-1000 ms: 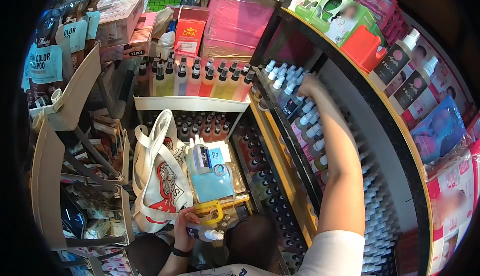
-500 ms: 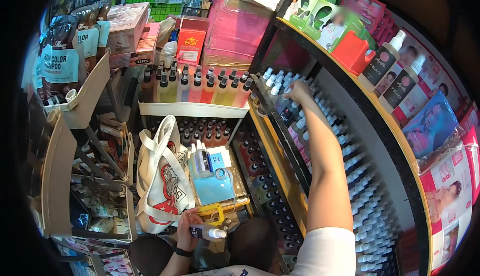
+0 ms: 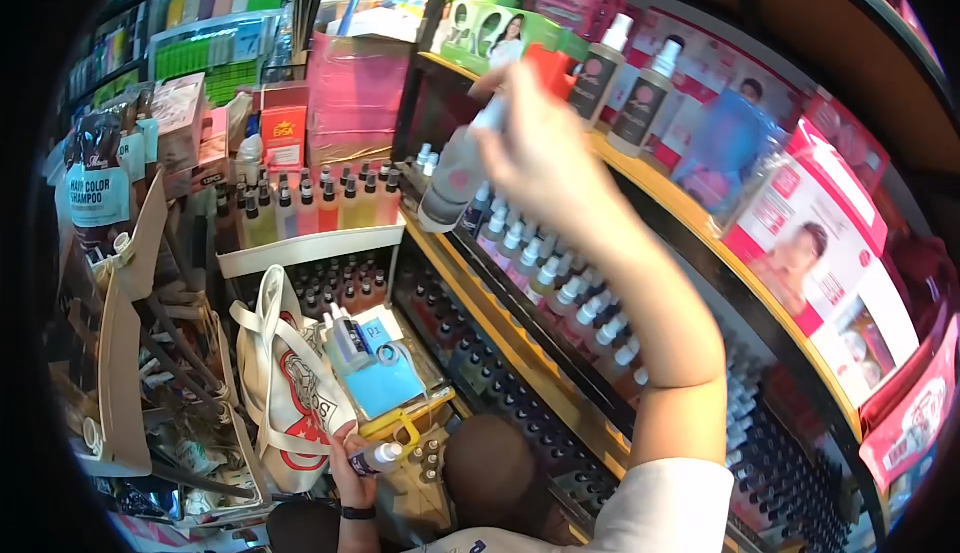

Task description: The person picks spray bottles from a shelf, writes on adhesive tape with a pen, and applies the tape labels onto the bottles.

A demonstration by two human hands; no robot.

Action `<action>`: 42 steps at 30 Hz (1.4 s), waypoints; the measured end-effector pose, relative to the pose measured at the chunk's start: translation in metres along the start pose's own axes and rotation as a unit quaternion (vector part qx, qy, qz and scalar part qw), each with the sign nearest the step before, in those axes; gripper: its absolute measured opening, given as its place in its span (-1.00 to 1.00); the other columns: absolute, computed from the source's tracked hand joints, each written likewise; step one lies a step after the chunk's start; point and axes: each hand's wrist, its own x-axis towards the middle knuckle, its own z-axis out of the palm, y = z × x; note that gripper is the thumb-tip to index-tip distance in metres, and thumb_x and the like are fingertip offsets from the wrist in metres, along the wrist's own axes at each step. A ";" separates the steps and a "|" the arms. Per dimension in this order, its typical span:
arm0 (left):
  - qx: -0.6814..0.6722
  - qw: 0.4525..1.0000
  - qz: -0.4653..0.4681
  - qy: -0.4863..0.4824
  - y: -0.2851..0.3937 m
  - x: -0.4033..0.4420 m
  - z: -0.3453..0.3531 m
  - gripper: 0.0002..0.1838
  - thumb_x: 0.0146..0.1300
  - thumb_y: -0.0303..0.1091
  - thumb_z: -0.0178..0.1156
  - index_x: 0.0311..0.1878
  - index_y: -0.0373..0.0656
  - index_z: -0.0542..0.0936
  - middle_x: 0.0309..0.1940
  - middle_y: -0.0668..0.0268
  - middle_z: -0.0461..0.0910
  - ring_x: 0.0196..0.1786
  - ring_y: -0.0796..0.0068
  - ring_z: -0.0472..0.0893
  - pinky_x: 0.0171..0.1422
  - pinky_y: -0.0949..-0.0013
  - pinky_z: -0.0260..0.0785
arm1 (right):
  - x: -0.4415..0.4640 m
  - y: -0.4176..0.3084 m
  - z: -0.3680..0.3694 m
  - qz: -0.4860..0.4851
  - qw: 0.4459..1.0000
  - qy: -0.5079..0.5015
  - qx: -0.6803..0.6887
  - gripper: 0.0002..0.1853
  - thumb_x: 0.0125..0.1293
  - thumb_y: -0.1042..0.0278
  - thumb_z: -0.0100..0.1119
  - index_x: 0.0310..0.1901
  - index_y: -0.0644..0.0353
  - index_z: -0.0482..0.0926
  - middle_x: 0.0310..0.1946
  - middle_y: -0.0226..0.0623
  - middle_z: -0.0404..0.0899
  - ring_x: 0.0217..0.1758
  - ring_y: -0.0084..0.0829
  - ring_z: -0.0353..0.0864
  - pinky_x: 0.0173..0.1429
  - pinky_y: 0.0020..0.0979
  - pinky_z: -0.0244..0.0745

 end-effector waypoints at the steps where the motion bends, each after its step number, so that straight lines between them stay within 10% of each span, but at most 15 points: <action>1: -0.003 1.000 0.004 0.010 0.001 0.000 0.000 -0.51 0.36 0.00 -0.28 0.00 -0.29 0.33 -0.53 0.34 0.41 -0.48 0.59 0.44 -0.41 0.57 0.30 | 0.003 -0.004 -0.026 0.005 1.000 0.019 -0.008 -0.72 0.17 0.45 0.06 -0.07 0.19 0.32 -0.44 -0.29 0.43 -0.49 -0.52 0.47 -0.46 -0.49 0.37; 8: -0.017 1.000 0.021 0.008 0.004 -0.004 0.002 -0.52 0.36 -0.01 -0.27 0.03 -0.28 0.31 -0.52 0.35 0.38 -0.52 0.60 0.41 -0.55 0.61 0.28 | 0.043 0.021 -0.140 0.188 0.951 0.069 -0.234 -0.62 0.16 0.32 0.06 0.00 0.26 0.33 -0.50 -0.30 0.42 -0.57 -0.64 0.39 -0.62 -0.58 0.28; 21: -0.036 0.999 0.024 -0.011 0.013 -0.009 0.004 -0.49 0.36 0.01 -0.27 0.03 -0.30 0.32 -0.50 0.34 0.41 -0.44 0.58 0.44 -0.36 0.55 0.29 | 0.062 0.099 -0.135 0.379 0.859 -0.069 -0.339 -0.79 0.03 0.49 -0.08 -0.36 0.42 0.52 -0.47 0.01 0.55 -0.47 -0.17 0.59 -0.33 -0.24 0.50; 25: -0.033 0.999 0.026 0.009 0.013 -0.009 0.002 -0.48 0.35 0.02 -0.26 0.03 -0.30 0.32 -0.50 0.35 0.39 -0.46 0.61 0.41 -0.42 0.57 0.27 | 0.065 0.107 -0.138 0.268 0.845 0.013 -0.463 -0.79 0.08 0.47 -0.04 -0.29 0.43 0.48 -0.44 -0.03 0.56 -0.36 -0.26 0.60 -0.26 -0.32 0.52; 27: -0.043 0.999 0.025 -0.013 0.014 -0.009 0.004 -0.49 0.36 0.01 -0.27 0.01 -0.31 0.34 -0.51 0.35 0.41 -0.43 0.58 0.43 -0.29 0.54 0.30 | 0.058 0.073 -0.121 0.116 0.798 0.216 -0.550 -0.78 0.12 0.34 0.05 -0.26 0.30 0.54 -0.42 -0.12 0.58 -0.33 -0.32 0.61 -0.21 -0.36 0.49; 30: -0.038 0.999 0.019 0.011 0.013 -0.008 0.007 -0.48 0.35 0.02 -0.26 0.02 -0.30 0.33 -0.51 0.33 0.40 -0.46 0.60 0.40 -0.43 0.57 0.26 | 0.060 0.019 -0.084 0.049 0.972 -0.044 -0.228 -0.71 0.12 0.17 0.09 -0.20 0.17 0.56 -0.40 -0.28 0.59 -0.39 -0.43 0.57 -0.30 -0.37 0.48; 34: -0.037 0.999 0.010 0.009 0.014 -0.008 0.006 -0.48 0.35 0.02 -0.27 0.01 -0.31 0.34 -0.52 0.34 0.40 -0.46 0.59 0.41 -0.37 0.56 0.28 | 0.051 -0.002 0.026 0.107 0.851 -0.514 -0.031 -0.65 0.19 0.17 0.07 -0.06 0.19 0.51 -0.32 -0.25 0.58 -0.36 -0.51 0.57 -0.32 -0.51 0.51; 42: -0.038 0.999 -0.006 0.016 0.019 -0.008 0.007 -0.48 0.36 0.02 -0.29 -0.01 -0.31 0.35 -0.53 0.32 0.41 -0.48 0.58 0.43 -0.35 0.55 0.30 | 0.054 0.179 0.217 0.407 0.889 -0.208 0.022 -0.68 0.16 0.18 0.11 -0.30 0.36 0.52 -0.50 -0.13 0.58 -0.57 -0.34 0.58 -0.52 -0.32 0.50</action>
